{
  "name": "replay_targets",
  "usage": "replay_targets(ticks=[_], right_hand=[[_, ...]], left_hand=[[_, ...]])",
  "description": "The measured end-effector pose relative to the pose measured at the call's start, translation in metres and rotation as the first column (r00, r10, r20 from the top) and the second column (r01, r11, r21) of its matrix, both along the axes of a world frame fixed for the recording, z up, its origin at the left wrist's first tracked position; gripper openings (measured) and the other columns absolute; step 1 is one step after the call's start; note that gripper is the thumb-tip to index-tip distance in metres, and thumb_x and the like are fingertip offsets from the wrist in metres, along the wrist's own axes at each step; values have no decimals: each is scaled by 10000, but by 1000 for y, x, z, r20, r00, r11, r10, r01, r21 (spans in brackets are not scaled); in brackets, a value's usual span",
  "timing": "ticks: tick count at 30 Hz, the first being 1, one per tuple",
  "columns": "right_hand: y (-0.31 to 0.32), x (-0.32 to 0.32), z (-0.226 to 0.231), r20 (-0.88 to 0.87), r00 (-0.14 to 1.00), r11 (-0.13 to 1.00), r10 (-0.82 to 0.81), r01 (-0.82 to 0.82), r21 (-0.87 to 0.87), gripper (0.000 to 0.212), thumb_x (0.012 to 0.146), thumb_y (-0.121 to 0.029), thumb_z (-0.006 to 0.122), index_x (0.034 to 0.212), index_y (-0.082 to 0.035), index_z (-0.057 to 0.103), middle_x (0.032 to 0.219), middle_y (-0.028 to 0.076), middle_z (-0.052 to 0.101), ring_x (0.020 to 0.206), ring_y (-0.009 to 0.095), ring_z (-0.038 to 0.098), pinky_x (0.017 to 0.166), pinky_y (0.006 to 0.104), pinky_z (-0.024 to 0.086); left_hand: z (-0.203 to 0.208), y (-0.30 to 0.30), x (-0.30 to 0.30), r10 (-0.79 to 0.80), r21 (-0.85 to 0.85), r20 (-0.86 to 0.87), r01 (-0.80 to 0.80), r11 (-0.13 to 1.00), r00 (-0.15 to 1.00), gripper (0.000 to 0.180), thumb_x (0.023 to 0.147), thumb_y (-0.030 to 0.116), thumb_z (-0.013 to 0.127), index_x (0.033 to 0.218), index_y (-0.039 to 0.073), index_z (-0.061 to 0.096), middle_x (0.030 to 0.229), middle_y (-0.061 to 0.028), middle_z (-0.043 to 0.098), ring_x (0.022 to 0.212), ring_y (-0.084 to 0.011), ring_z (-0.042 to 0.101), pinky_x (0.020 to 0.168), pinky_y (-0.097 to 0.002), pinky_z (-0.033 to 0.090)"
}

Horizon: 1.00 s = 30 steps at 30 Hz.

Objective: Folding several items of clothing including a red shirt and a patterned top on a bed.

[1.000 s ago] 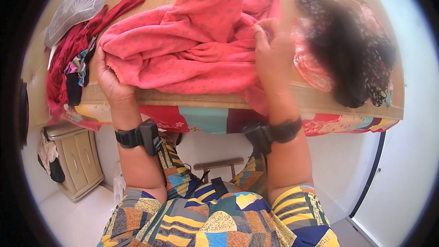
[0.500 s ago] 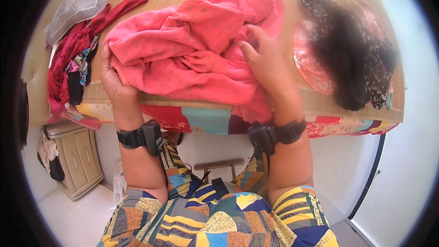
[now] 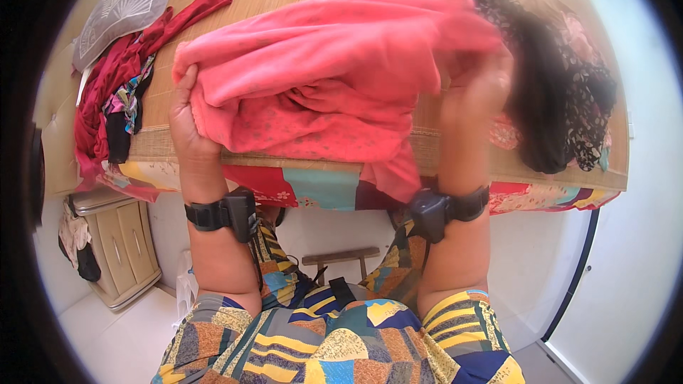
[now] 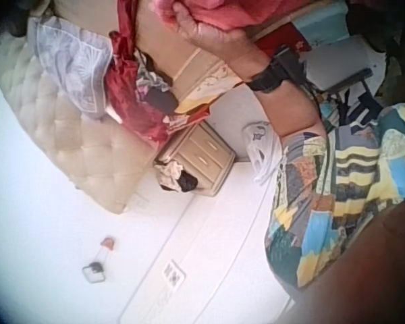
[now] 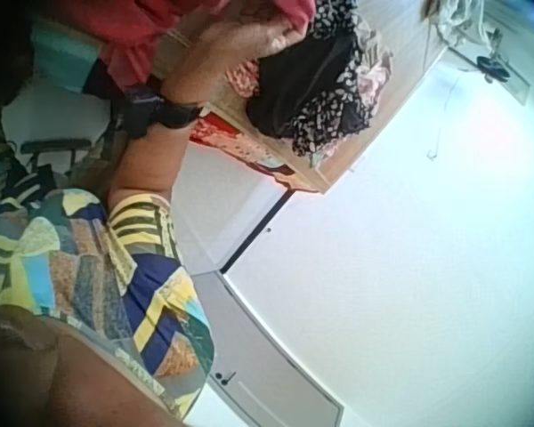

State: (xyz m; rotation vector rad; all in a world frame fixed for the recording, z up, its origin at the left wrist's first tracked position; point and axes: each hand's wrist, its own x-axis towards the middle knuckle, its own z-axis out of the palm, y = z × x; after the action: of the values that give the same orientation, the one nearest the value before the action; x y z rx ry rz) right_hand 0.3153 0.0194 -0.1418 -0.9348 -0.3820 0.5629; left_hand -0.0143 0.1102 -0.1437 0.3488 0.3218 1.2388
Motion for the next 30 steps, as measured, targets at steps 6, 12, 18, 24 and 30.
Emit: replay_targets(ticks=[6,12,18,24,30], right_hand=[[-4,7,-15,160,942,923,294,-323,210,305,1080,-229,417,1315,-41,470,1300,124,593,1202,260,594,1026,461,513],[-12,-92,31,203,625,597,753,-780,188,406,1007,-188,565,1369,-16,499,1270,79,552,1174,148,550,1040,315,433],[-15,-108,30,335,325,350,884,-937,-14,476,977,-124,582,1411,25,458,1223,98,606,1177,177,568,1028,313,434],[-6,-103,26,280,534,524,798,-844,113,601,1013,-197,545,1499,54,297,1357,221,546,1275,290,549,1068,396,451],[-3,-70,25,171,805,809,568,-584,65,358,1034,-125,465,1353,36,471,1149,219,648,1000,267,678,851,354,570]], left_hand=[[15,-16,25,38,190,-349,31,981,937,372,989,94,557,1347,-2,528,1257,-124,638,1118,-203,647,944,-350,560],[27,-44,42,11,338,-720,337,879,694,581,876,120,731,1401,34,499,1288,-115,619,1125,-206,638,967,-333,528],[3,-42,39,611,731,-667,534,426,426,544,844,161,781,1332,36,576,1271,-96,646,1198,-209,601,996,-360,487],[-4,-38,40,238,487,-832,453,747,502,401,922,114,663,1301,32,560,1270,-85,631,1115,-195,622,938,-348,510],[-21,4,-16,-57,307,106,22,951,993,390,1034,207,449,1368,7,483,1426,-167,516,1324,-312,491,1144,-482,390]])
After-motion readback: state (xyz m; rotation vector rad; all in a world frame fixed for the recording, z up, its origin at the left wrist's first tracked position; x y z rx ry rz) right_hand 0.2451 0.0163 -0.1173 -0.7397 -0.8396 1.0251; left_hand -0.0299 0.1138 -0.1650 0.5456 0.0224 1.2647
